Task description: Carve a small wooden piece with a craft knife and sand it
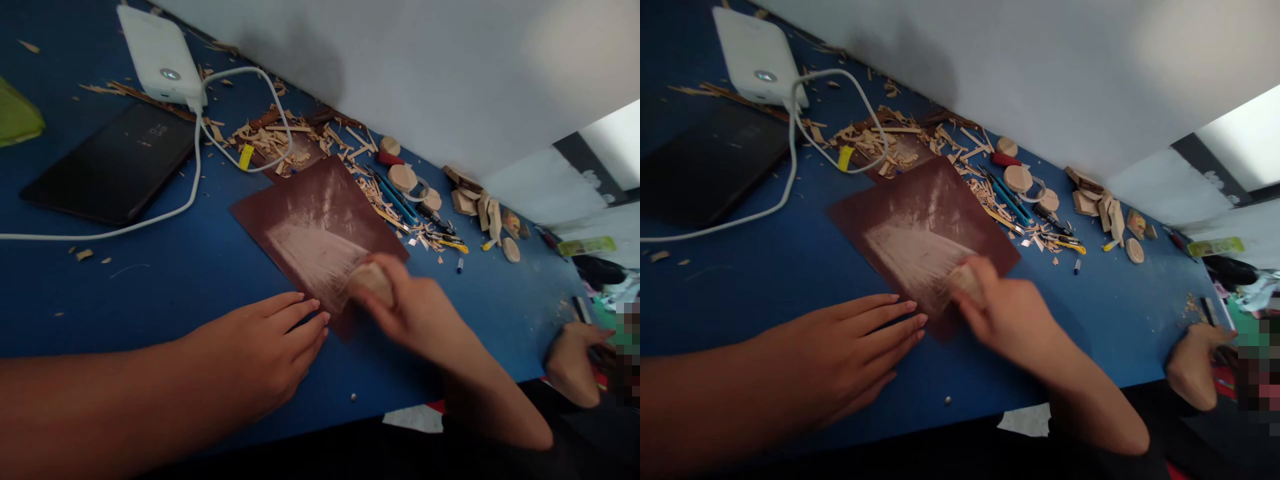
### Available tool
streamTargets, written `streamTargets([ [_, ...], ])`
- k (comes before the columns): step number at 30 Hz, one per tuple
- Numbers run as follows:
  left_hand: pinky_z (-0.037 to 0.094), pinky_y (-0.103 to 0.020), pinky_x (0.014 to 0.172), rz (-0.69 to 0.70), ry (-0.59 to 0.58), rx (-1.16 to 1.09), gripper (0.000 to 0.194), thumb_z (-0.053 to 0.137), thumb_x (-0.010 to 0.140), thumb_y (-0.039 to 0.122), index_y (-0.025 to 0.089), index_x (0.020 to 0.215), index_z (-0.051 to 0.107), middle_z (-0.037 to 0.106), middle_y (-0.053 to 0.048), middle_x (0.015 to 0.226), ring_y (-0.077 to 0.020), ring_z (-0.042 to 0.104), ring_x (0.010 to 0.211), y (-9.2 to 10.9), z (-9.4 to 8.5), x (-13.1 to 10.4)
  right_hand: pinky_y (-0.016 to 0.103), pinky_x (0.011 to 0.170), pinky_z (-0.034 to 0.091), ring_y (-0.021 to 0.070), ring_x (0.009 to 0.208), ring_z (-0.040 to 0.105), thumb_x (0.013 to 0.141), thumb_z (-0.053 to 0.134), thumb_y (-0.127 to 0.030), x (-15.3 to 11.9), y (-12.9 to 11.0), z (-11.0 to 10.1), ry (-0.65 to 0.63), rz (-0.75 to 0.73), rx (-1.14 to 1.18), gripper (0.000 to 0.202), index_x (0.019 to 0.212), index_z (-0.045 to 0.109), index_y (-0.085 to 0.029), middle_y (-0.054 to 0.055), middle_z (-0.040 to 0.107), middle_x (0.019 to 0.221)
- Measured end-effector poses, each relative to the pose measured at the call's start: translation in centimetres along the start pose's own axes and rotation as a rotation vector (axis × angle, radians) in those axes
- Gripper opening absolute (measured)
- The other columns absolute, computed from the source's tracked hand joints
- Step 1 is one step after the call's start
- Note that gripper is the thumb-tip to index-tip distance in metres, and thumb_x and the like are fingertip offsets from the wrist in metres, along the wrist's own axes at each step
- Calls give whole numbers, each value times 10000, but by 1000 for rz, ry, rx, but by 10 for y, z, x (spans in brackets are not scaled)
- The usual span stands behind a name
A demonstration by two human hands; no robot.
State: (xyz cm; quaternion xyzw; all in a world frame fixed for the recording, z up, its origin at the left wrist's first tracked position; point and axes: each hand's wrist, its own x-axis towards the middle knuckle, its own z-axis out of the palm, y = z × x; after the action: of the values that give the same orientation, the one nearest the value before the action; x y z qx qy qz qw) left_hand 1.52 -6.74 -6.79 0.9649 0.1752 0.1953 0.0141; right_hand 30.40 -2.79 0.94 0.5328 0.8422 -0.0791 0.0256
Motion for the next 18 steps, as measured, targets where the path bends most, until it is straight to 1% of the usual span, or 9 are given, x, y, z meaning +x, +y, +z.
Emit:
streamTargets([
  [2,502,-446,1137,1,-3,1,389,650,983,367,184,1302,779,792,-54,1386,-273,717,1269,0,-1,1,329,567,455,301,659,761,1065,567,-479,7,8,0,112,186,-91,496,1466,512,-194,96,809,881],
  [3,500,-447,1136,5,-7,3,387,658,980,375,186,1294,782,791,-57,1388,-274,716,1270,-1,-2,1,334,564,453,304,652,756,1061,565,-478,9,10,1,146,230,-116,496,1457,519,-183,110,810,889],
  [4,498,-447,1139,8,-14,5,386,662,977,376,188,1291,784,790,-62,1388,-274,715,1271,-1,-3,1,339,571,462,304,657,759,1065,554,-476,10,9,2,148,218,-110,493,1457,517,-179,118,813,907],
  [7,494,-448,1149,9,-17,2,394,657,978,382,185,1296,782,794,-68,1378,-276,715,1271,-1,-4,1,338,629,519,282,724,791,1092,518,-475,8,1,7,33,-6,32,482,1490,480,-205,108,824,985],
  [8,496,-448,1147,8,-18,1,397,660,976,383,184,1296,782,795,-64,1376,-277,716,1271,-1,-3,1,338,646,532,280,746,799,1094,519,-479,8,-2,8,13,-35,65,484,1496,473,-213,105,826,1010],
  [12,496,-449,1142,-5,0,13,413,669,980,400,177,1309,778,794,-45,1384,-277,717,1263,0,-1,0,361,639,535,310,733,794,1072,544,-480,13,-1,9,141,177,10,496,1472,491,-191,121,824,991],
  [13,494,-447,1143,-10,7,13,416,664,984,403,175,1313,776,795,-44,1382,-275,717,1260,0,-1,0,365,645,538,313,741,796,1073,542,-474,14,0,9,152,181,9,489,1466,492,-189,126,823,1000],
  [16,487,-445,1154,-16,13,-5,404,657,988,381,169,1310,776,803,-58,1359,-275,716,1259,1,-1,1,351,674,553,286,777,808,1076,544,-470,14,-3,11,62,24,99,481,1476,477,-212,119,823,1077],
  [18,489,-444,1155,-26,16,-15,402,663,984,366,169,1318,771,803,-67,1355,-274,716,1259,1,-1,1,342,663,551,273,766,805,1069,555,-474,14,-5,12,61,23,127,472,1463,488,-225,109,821,1095],
])
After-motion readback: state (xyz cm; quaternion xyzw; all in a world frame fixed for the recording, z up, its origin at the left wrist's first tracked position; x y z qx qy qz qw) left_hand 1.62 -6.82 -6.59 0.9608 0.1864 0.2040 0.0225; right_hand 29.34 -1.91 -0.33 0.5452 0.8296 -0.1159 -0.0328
